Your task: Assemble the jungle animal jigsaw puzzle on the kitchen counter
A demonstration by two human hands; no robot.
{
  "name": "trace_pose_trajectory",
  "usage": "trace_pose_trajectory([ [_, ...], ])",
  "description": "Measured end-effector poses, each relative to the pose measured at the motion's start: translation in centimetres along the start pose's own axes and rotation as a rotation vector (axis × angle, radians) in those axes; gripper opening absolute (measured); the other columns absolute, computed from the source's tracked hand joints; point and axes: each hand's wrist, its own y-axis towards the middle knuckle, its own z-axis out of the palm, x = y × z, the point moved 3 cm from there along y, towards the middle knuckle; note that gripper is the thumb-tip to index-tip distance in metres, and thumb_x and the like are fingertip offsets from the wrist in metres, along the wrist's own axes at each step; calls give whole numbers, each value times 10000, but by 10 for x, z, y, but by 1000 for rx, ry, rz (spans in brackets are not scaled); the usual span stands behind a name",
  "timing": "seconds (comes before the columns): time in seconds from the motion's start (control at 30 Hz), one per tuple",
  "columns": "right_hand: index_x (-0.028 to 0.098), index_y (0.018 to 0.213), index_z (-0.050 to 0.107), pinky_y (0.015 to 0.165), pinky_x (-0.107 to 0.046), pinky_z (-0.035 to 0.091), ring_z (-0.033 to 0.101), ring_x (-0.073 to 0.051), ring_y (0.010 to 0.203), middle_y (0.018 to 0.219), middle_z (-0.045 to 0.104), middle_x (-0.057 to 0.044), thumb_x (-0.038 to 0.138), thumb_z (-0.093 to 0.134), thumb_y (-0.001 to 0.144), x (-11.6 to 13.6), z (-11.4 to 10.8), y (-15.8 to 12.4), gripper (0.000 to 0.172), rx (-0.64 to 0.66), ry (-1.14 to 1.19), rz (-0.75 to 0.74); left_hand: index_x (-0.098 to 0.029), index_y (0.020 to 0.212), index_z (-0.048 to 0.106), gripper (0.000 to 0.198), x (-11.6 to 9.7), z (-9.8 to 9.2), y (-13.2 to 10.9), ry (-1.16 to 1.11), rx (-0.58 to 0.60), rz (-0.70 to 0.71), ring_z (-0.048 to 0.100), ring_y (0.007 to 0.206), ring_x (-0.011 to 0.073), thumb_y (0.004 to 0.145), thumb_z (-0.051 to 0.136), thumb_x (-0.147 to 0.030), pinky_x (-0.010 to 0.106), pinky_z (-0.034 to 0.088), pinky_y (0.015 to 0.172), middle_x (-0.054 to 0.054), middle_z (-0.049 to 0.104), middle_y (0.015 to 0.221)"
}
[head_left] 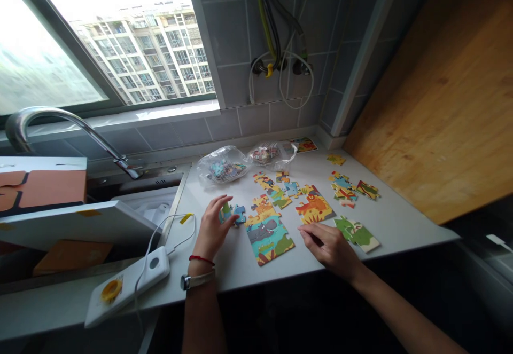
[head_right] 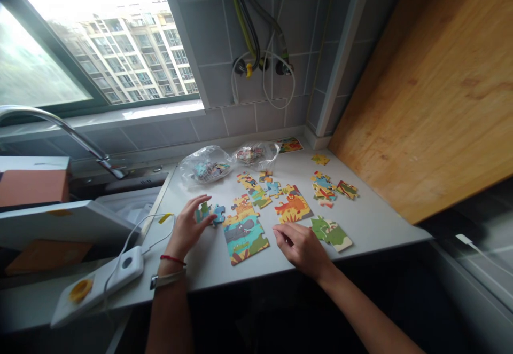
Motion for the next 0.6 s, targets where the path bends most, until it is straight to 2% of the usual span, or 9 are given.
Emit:
trace_pose_trajectory([
  [0.1, 200, 1006, 747, 734, -301, 633, 771, -196, 759, 868, 799, -64, 225, 536, 1019, 3, -1, 2, 213, -10, -3, 2, -248, 1211, 727, 412, 10, 12, -1, 81, 112, -33, 637, 1291, 320, 823, 792, -370, 503, 491, 1135, 118, 680, 1354],
  [0.2, 194, 1001, 747, 729, -303, 627, 765, -194, 746, 857, 793, -65, 225, 536, 1020, 3, 0, 2, 214, -5, 6, 16, -248, 1234, 727, 463, 17, 16, -2, 113, 134, -21, 612, 1323, 329, 800, 805, -389, 511, 468, 1156, 120, 675, 1379],
  [0.27, 195, 1004, 748, 733, -305, 620, 762, -194, 755, 859, 792, -63, 225, 542, 1018, 1, 1, 0, 208, 1, 33, 20, -242, 1236, 729, 428, 20, 17, -1, 113, 137, -29, 617, 1314, 326, 827, 758, -363, 517, 469, 1154, 119, 681, 1374],
  [0.47, 210, 969, 768, 692, -298, 600, 750, -190, 750, 889, 803, -54, 273, 585, 1007, -6, -5, 9, 197, 66, 135, 138, -232, 1227, 742, 372, 26, 15, -4, 128, 71, -68, 642, 1274, 327, 873, 651, -300, 506, 503, 1126, 125, 657, 1397],
  [0.6, 210, 1029, 789, 724, -322, 598, 728, -188, 755, 924, 784, -59, 316, 619, 983, -24, -12, 50, 205, 249, 36, 165, -223, 1241, 744, 364, 30, 14, -6, 217, -8, -80, 550, 1385, 390, 905, 607, -256, 575, 456, 1166, 161, 566, 1493],
])
